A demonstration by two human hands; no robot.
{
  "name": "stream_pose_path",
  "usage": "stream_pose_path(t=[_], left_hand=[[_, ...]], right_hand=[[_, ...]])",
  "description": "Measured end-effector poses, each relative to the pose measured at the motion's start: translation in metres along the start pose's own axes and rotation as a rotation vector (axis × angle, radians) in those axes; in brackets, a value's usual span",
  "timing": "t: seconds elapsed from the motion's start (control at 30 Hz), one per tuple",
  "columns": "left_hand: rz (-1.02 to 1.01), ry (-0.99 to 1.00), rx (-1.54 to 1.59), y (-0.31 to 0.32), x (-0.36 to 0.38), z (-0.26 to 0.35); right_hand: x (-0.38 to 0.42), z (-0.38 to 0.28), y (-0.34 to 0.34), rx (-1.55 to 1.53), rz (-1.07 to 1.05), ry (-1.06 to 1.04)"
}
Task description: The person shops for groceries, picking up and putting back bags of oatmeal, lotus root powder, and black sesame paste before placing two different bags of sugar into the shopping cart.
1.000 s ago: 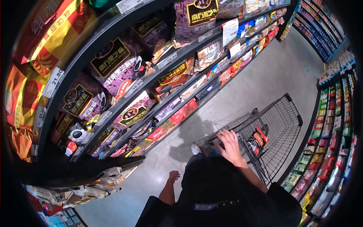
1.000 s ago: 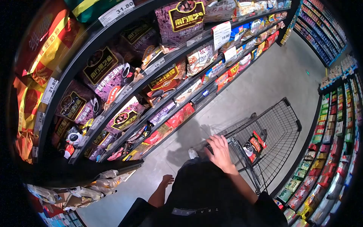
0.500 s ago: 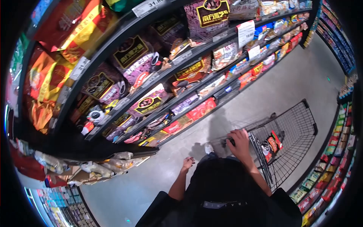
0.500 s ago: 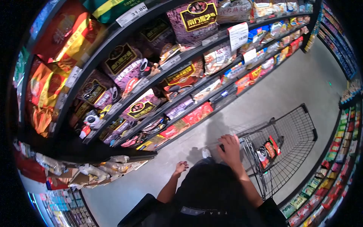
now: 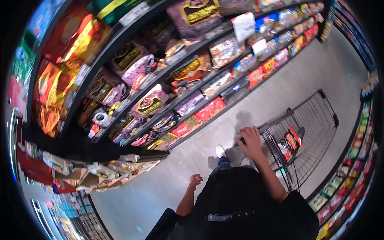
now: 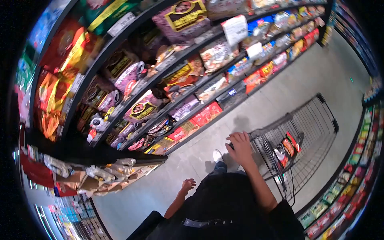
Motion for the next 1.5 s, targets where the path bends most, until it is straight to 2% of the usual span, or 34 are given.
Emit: stream_pose_path(t=[0.07,0.1,0.13,0.17,0.23,0.33,0.37,0.4,0.43,0.47,0.5,0.53,0.57,0.6,0.63,0.7,0.73,0.77,0.8,0.83,0.87,0.9,0.93,1.0,1.03,1.07,1.1,1.17,1.23,1.27,1.3,1.37,1.4,1.5], left_hand=[[0.040,-0.002,-0.064,0.007,0.009,-0.002],[0.075,-0.071,-0.109,0.012,0.002,-0.003],[0.059,-0.008,-0.106,0.012,-0.004,-0.003],[0.046,0.048,-0.093,0.012,-0.008,0.000],[0.032,0.226,-0.128,0.027,-0.005,0.034],[0.018,0.600,-0.323,0.070,0.006,0.112],[0.002,0.769,-0.386,0.091,0.018,0.141],[0.062,0.844,-0.387,0.123,0.049,0.177],[0.129,0.942,-0.437,0.138,0.055,0.197],[0.163,1.025,-0.453,0.168,0.088,0.225],[0.199,1.110,-0.463,0.201,0.125,0.250],[0.199,1.111,-0.468,0.220,0.138,0.261],[0.168,1.323,-0.581,0.239,0.150,0.270],[0.140,1.533,-0.692,0.259,0.160,0.276],[0.037,1.583,-0.715,0.280,0.169,0.278],[-0.168,1.700,-0.838,0.318,0.181,0.273],[-0.197,1.719,-0.953,0.336,0.186,0.268],[-0.276,1.644,-0.959,0.350,0.186,0.260],[-0.289,1.622,-0.990,0.358,0.183,0.247],[-0.258,1.597,-1.210,0.363,0.181,0.239],[-0.264,1.622,-1.195,0.363,0.185,0.241],[-0.243,1.557,-1.214,0.362,0.186,0.243],[-0.217,1.502,-1.225,0.362,0.185,0.248],[-0.222,1.475,-1.235,0.362,0.182,0.251],[-0.215,1.504,-1.263,0.362,0.181,0.251],[-0.212,1.477,-1.266,0.363,0.183,0.253],[-0.199,1.502,-1.260,0.363,0.182,0.254],[-0.157,1.530,-1.269,0.362,0.176,0.252],[-0.187,1.572,-1.225,0.359,0.171,0.250],[-0.146,1.564,-1.239,0.359,0.169,0.253],[-0.179,1.540,-1.248,0.360,0.171,0.255],[-0.222,1.479,-1.251,0.359,0.178,0.259],[-0.171,1.465,-1.259,0.357,0.176,0.259],[-0.202,1.502,-1.187,0.354,0.170,0.254]], right_hand=[[0.005,0.012,0.004,-0.019,0.025,-0.020],[0.008,0.014,0.000,-0.048,0.064,-0.031],[0.015,0.017,0.006,-0.073,0.225,-0.106],[0.008,0.011,-0.007,-0.054,0.120,-0.063],[0.009,0.016,-0.004,-0.096,0.235,-0.106],[0.007,0.015,-0.020,-0.381,0.356,0.040],[0.014,0.020,-0.028,-0.371,0.379,0.080],[0.019,0.029,-0.037,-0.365,0.397,0.119],[0.027,0.042,-0.047,-0.393,0.445,0.222],[0.038,0.064,-0.047,-0.444,0.614,0.270],[0.052,0.088,-0.066,-0.386,0.541,0.398],[0.064,0.117,-0.073,-0.226,0.648,0.511],[0.071,0.144,-0.086,-0.287,0.706,0.551],[0.077,0.177,-0.092,-0.755,0.676,0.810],[0.087,0.208,-0.100,-0.811,0.572,1.108],[0.107,0.254,-0.123,-1.001,0.507,1.150],[0.117,0.285,-0.126,-1.224,0.521,1.150],[0.134,0.316,-0.123,-1.364,0.616,1.177],[0.151,0.336,-0.123,-1.365,0.674,1.337],[0.165,0.346,-0.127,-1.228,0.639,1.311],[0.184,0.370,-0.112,-1.150,0.657,1.303],[0.190,0.374,-0.109,-1.137,0.520,1.291],[0.201,0.390,-0.088,-1.303,0.625,1.137],[0.343,0.539,0.023,-0.878,0.631,1.357],[0.345,0.519,0.022,-0.648,0.633,1.544],[0.342,0.507,0.012,-0.609,0.329,1.591],[0.369,0.524,0.045,-0.797,0.444,1.580],[0.384,0.522,0.066,-0.899,0.481,1.646],[0.370,0.493,0.059,-1.146,0.460,1.666],[0.363,0.484,0.061,-1.327,0.366,1.468],[0.370,0.492,0.067,-1.295,0.303,1.516],[0.347,0.483,0.063,-1.537,0.199,1.340],[0.339,0.479,0.065,-1.581,0.211,1.308],[0.336,0.487,0.071,-1.651,0.098,1.362]])
Point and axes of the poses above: each hand's wrist, its own x-axis away from the middle knuckle, its own y-axis out of the palm, z = x × y, the point moved 2 cm from there along -x, towards the middle knuckle, and after that the axes turned 2 degrees about y, right-handed, at the moved point
